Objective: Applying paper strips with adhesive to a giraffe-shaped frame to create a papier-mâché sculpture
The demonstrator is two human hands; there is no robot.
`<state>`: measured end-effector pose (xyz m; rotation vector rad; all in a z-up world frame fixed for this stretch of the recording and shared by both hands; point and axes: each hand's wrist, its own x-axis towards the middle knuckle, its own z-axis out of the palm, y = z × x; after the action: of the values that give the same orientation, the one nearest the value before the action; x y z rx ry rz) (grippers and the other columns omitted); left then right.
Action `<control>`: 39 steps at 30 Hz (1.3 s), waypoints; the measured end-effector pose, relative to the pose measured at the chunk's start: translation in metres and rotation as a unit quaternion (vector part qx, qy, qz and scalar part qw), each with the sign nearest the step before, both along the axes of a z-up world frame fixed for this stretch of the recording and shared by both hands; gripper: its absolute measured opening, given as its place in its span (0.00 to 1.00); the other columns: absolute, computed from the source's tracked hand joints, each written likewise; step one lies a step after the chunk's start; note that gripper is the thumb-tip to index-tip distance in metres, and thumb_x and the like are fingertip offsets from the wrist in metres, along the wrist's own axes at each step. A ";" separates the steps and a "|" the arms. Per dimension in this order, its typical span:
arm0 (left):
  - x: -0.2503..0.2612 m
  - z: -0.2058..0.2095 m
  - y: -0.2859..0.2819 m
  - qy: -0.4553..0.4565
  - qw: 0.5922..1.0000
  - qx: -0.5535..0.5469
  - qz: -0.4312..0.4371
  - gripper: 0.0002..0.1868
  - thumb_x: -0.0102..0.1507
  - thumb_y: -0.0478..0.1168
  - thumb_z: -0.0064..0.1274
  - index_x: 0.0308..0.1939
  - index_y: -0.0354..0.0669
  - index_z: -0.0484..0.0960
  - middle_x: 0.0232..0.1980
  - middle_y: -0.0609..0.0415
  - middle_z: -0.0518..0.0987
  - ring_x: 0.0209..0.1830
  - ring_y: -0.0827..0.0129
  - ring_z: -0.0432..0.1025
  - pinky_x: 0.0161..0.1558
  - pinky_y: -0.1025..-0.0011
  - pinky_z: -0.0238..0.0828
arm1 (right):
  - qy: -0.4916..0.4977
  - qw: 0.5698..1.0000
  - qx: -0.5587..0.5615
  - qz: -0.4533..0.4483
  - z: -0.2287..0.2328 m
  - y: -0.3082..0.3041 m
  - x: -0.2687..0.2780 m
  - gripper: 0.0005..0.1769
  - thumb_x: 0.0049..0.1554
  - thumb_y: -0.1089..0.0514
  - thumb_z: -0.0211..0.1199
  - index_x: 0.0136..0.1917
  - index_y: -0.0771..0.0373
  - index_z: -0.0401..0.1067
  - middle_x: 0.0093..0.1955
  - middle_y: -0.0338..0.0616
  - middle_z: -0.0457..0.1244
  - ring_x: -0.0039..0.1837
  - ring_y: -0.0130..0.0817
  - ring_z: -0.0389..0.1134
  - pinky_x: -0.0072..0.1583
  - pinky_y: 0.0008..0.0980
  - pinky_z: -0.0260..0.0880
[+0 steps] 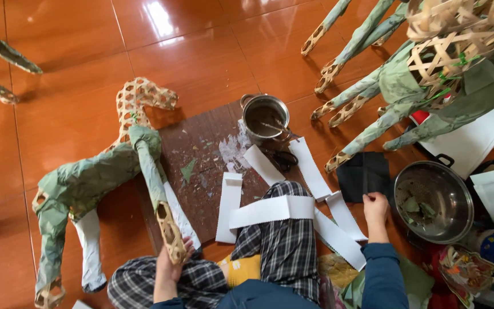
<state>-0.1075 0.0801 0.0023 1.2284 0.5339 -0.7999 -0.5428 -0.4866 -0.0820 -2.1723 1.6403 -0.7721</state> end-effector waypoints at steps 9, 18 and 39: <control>-0.021 -0.059 0.026 -0.083 0.987 -0.088 -0.105 0.26 0.69 0.32 0.49 0.71 0.26 0.74 0.62 0.31 0.81 0.62 0.42 0.78 0.64 0.51 0.75 | -0.164 0.970 -0.168 -0.063 0.063 0.023 0.032 0.05 0.63 0.67 0.69 0.47 0.66 0.74 0.43 0.47 0.66 0.42 0.40 0.63 0.48 0.37 0.68; -0.027 -0.036 0.014 -0.063 0.977 -0.101 -0.177 0.26 0.74 0.44 0.47 0.72 0.30 0.74 0.60 0.35 0.82 0.59 0.49 0.78 0.61 0.56 0.76 | -0.081 0.992 -0.062 0.075 0.039 0.046 0.072 0.06 0.62 0.64 0.71 0.52 0.68 0.79 0.43 0.49 0.71 0.42 0.45 0.70 0.48 0.41 0.72; -0.023 -0.050 0.024 -0.080 0.980 -0.037 -0.181 0.28 0.76 0.44 0.42 0.79 0.34 0.66 0.69 0.31 0.75 0.69 0.45 0.73 0.70 0.53 0.70 | 0.078 0.997 -0.030 0.008 -0.056 0.023 0.051 0.13 0.54 0.63 0.74 0.53 0.67 0.82 0.53 0.60 0.68 0.51 0.58 0.69 0.55 0.50 0.73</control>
<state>-0.1303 0.1037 -0.0480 1.3257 0.1478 -1.0066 -0.4921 -0.4637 -0.1380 -2.3364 1.6918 -0.6713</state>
